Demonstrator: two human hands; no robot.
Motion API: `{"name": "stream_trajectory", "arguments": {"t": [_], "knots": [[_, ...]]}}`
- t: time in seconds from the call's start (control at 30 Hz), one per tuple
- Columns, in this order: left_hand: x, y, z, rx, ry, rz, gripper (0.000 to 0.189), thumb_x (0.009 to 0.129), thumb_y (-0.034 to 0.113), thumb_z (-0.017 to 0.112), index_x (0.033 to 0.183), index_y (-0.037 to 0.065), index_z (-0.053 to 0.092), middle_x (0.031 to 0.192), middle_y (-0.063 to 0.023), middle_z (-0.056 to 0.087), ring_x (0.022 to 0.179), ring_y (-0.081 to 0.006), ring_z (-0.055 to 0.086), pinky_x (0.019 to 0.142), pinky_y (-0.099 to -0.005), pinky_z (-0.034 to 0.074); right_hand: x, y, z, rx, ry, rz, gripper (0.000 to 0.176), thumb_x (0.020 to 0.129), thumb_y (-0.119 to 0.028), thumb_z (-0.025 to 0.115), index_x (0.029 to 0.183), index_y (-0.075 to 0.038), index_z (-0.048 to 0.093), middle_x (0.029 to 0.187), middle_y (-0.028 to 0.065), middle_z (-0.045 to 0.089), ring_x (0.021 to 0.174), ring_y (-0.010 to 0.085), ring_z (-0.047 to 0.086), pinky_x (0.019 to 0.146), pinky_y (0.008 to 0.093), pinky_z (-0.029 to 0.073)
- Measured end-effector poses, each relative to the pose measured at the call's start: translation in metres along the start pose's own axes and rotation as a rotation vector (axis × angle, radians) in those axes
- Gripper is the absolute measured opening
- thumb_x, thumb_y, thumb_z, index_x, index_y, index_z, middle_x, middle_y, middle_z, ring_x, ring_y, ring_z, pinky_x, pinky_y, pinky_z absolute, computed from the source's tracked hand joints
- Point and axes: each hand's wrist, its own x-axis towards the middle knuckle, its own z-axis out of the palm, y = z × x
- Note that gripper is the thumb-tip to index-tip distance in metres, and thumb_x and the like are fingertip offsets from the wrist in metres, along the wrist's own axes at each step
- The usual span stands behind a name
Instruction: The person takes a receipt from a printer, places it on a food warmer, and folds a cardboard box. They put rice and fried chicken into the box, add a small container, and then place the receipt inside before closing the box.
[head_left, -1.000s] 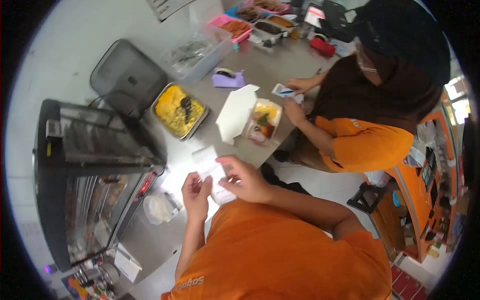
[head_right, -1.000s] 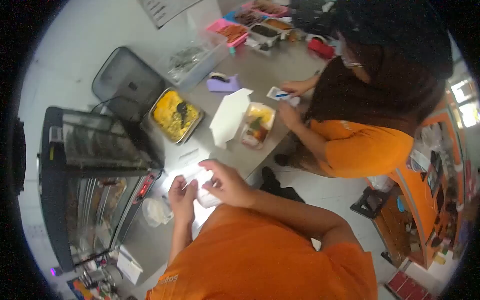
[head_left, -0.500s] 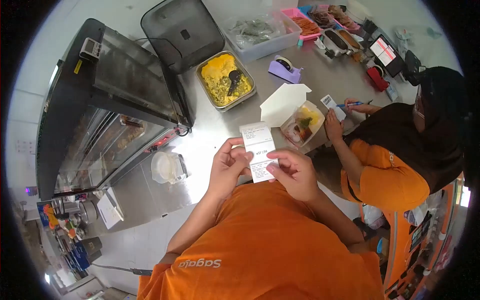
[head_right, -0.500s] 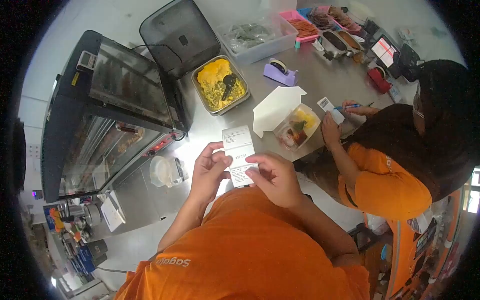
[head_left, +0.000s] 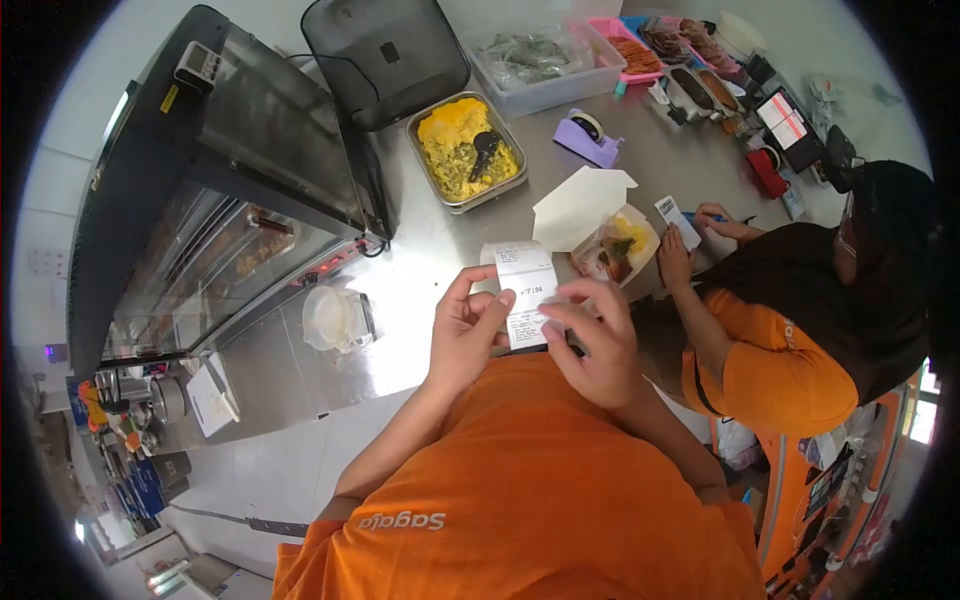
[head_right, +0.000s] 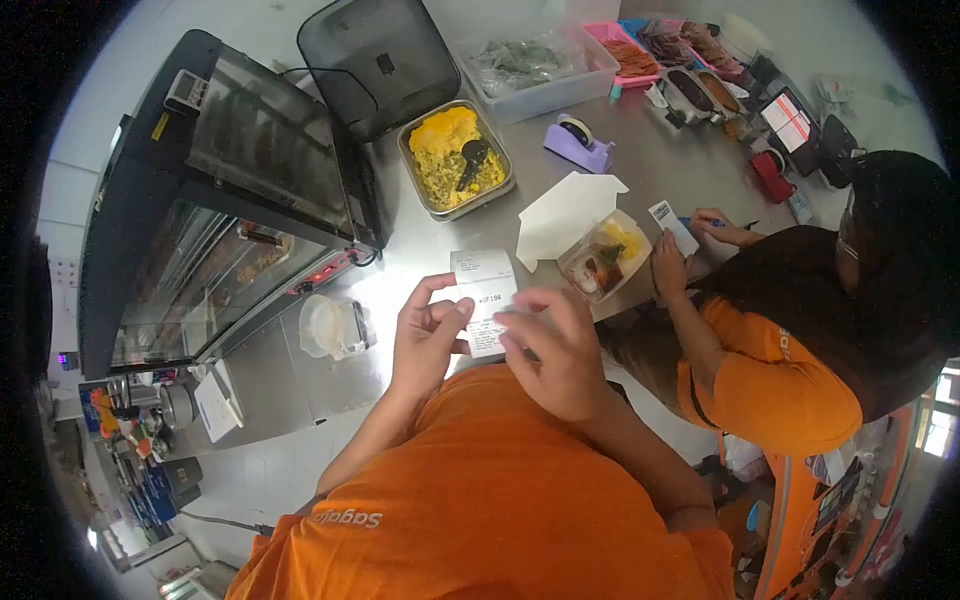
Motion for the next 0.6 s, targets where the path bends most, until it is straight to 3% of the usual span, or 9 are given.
{"name": "stream_trajectory", "arguments": {"t": [0.07, 0.23, 0.33, 0.4, 0.43, 0.5, 0.53, 0.6], "knots": [[0.000, -0.003, 0.002, 0.003, -0.021, -0.007, 0.030, 0.099, 0.012, 0.060, 0.127, 0.004, 0.051, 0.078, -0.0035, 0.071, 0.068, -0.0055, 0.065, 0.054, -0.0205, 0.053, 0.002, -0.001, 0.000, -0.132, -0.066, -0.164, 0.029, 0.076, -0.006, 0.075, 0.105, -0.010, 0.068, 0.108, 0.0052, 0.059, 0.094, 0.0255, 0.056, 0.083, 0.0407, 0.040], [-0.001, -0.006, 0.003, 0.046, -0.017, -0.073, 0.035, 0.100, 0.012, 0.060, 0.132, 0.005, 0.047, 0.075, -0.0019, 0.069, 0.067, -0.0050, 0.063, 0.057, -0.0207, 0.053, 0.003, 0.000, 0.006, -0.185, -0.111, -0.123, 0.030, 0.077, -0.007, 0.074, 0.106, -0.010, 0.067, 0.103, 0.0044, 0.057, 0.093, 0.0263, 0.056, 0.080, 0.0401, 0.041], [-0.004, -0.001, 0.008, -0.047, 0.021, -0.108, 0.047, 0.100, 0.011, 0.058, 0.141, 0.006, 0.036, 0.073, -0.0020, 0.068, 0.066, -0.0044, 0.061, 0.059, -0.0207, 0.052, 0.001, 0.004, 0.008, -0.160, -0.119, -0.092, 0.029, 0.077, -0.006, 0.073, 0.105, -0.010, 0.067, 0.101, 0.0036, 0.057, 0.094, 0.0259, 0.056, 0.079, 0.0400, 0.041], [-0.005, -0.001, 0.007, 0.068, 0.008, -0.039, 0.061, 0.099, 0.005, 0.057, 0.149, 0.008, 0.022, 0.071, -0.0037, 0.067, 0.064, -0.0058, 0.060, 0.059, -0.0209, 0.050, -0.002, 0.008, 0.010, -0.139, -0.125, -0.069, 0.028, 0.077, -0.006, 0.073, 0.103, -0.010, 0.067, 0.101, 0.0033, 0.057, 0.094, 0.0256, 0.056, 0.079, 0.0401, 0.041], [-0.005, -0.001, 0.006, 0.069, 0.003, -0.040, 0.061, 0.099, 0.005, 0.057, 0.149, 0.008, 0.022, 0.071, -0.0037, 0.067, 0.064, -0.0058, 0.060, 0.059, -0.0209, 0.050, -0.003, 0.010, 0.012, -0.137, -0.105, -0.091, 0.026, 0.076, -0.006, 0.073, 0.101, -0.011, 0.067, 0.100, 0.0029, 0.058, 0.094, 0.0248, 0.056, 0.079, 0.0400, 0.040], [-0.005, -0.003, 0.002, 0.168, -0.046, 0.014, 0.072, 0.095, 0.000, 0.056, 0.152, 0.012, 0.015, 0.079, -0.0088, 0.069, 0.077, -0.0148, 0.068, 0.066, -0.0292, 0.059, -0.003, 0.010, 0.013, -0.142, -0.079, -0.109, 0.025, 0.075, -0.006, 0.073, 0.099, -0.011, 0.067, 0.099, 0.0025, 0.058, 0.094, 0.0240, 0.056, 0.080, 0.0398, 0.040], [-0.006, -0.003, 0.004, 0.166, -0.064, 0.014, 0.072, 0.095, 0.000, 0.056, 0.152, 0.012, 0.015, 0.079, -0.0088, 0.069, 0.077, -0.0148, 0.068, 0.066, -0.0292, 0.059, -0.002, 0.009, 0.012, -0.133, -0.087, -0.142, 0.024, 0.074, -0.006, 0.072, 0.098, -0.011, 0.068, 0.098, 0.0019, 0.058, 0.093, 0.0232, 0.056, 0.080, 0.0394, 0.039], [-0.006, -0.004, 0.010, 0.107, 0.016, 0.036, 0.078, 0.094, -0.005, 0.056, 0.154, 0.009, 0.008, 0.071, -0.0071, 0.066, 0.063, -0.0095, 0.061, 0.057, -0.0225, 0.047, -0.003, 0.007, 0.011, -0.129, -0.091, -0.169, 0.019, 0.074, -0.007, 0.071, 0.092, -0.012, 0.067, 0.095, 0.0007, 0.058, 0.091, 0.0211, 0.056, 0.079, 0.0384, 0.037]]}}
